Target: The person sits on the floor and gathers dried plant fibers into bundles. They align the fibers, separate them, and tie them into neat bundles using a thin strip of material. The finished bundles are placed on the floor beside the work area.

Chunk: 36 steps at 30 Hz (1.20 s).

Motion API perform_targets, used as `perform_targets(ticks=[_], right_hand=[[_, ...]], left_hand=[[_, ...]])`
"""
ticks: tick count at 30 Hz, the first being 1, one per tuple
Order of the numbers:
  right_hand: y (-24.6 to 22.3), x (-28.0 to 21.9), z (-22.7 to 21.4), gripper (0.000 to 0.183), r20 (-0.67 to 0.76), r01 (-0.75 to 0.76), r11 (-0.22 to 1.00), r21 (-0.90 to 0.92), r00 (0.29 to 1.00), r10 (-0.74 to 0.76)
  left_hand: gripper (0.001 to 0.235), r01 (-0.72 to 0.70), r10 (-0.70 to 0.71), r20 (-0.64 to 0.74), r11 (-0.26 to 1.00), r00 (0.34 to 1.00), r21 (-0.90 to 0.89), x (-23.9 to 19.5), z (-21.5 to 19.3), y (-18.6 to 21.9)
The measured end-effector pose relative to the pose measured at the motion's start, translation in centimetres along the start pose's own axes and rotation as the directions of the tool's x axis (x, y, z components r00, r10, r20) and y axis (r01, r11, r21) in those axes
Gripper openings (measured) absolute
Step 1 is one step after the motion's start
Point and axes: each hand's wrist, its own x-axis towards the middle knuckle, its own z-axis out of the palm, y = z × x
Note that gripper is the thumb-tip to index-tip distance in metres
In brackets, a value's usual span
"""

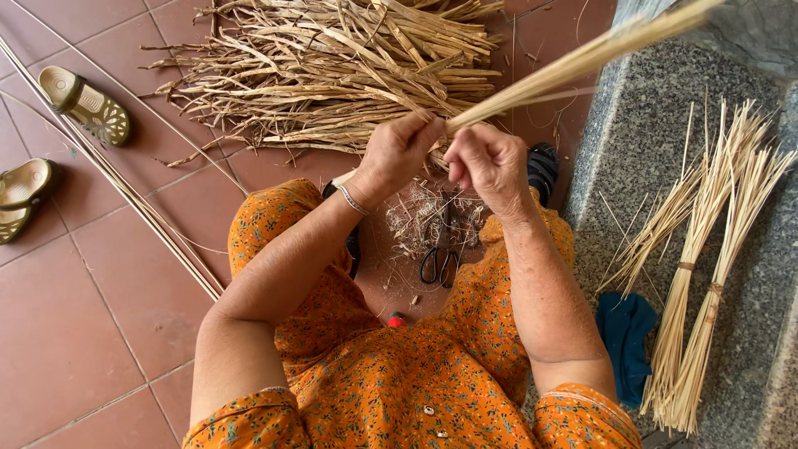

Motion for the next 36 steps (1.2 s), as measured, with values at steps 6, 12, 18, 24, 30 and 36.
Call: perform_targets(ticks=[6,12,18,24,30,36], right_hand=[[0.2,0.7,0.3,0.037,-0.053,0.111,0.993,-0.036,0.992,-0.113],[-0.1,0.5,1.4,0.017,-0.104,0.105,0.993,-0.061,0.988,-0.111],[-0.9,0.5,1.1,0.017,-0.036,0.018,0.992,0.121,0.999,-0.014],[-1.8,0.3,1.4,0.015,-0.046,-0.002,0.97,0.243,0.999,0.014],[-2.3,0.6,0.0,0.011,-0.124,0.033,0.969,0.245,0.992,-0.002],[-1.9,0.6,0.4,0.012,-0.1,-0.064,0.972,0.224,0.991,0.088]], left_hand=[[0.028,0.33,-0.303,0.152,0.713,0.941,-0.618,-0.4,0.1,-0.3],[0.021,0.154,-0.142,0.071,0.75,0.987,-0.643,0.1,0.9,-0.8],[0.013,0.054,-0.072,-0.031,0.918,0.997,-0.393,0.1,-0.2,-0.3],[0.016,0.163,-0.155,0.057,0.873,0.986,-0.46,0.2,-1.0,1.1],[0.019,0.078,-0.049,0.133,0.971,0.99,-0.226,-0.5,-2.1,3.0],[0.035,-0.549,0.568,0.057,0.759,0.821,0.349,-1.7,-2.9,5.8]])
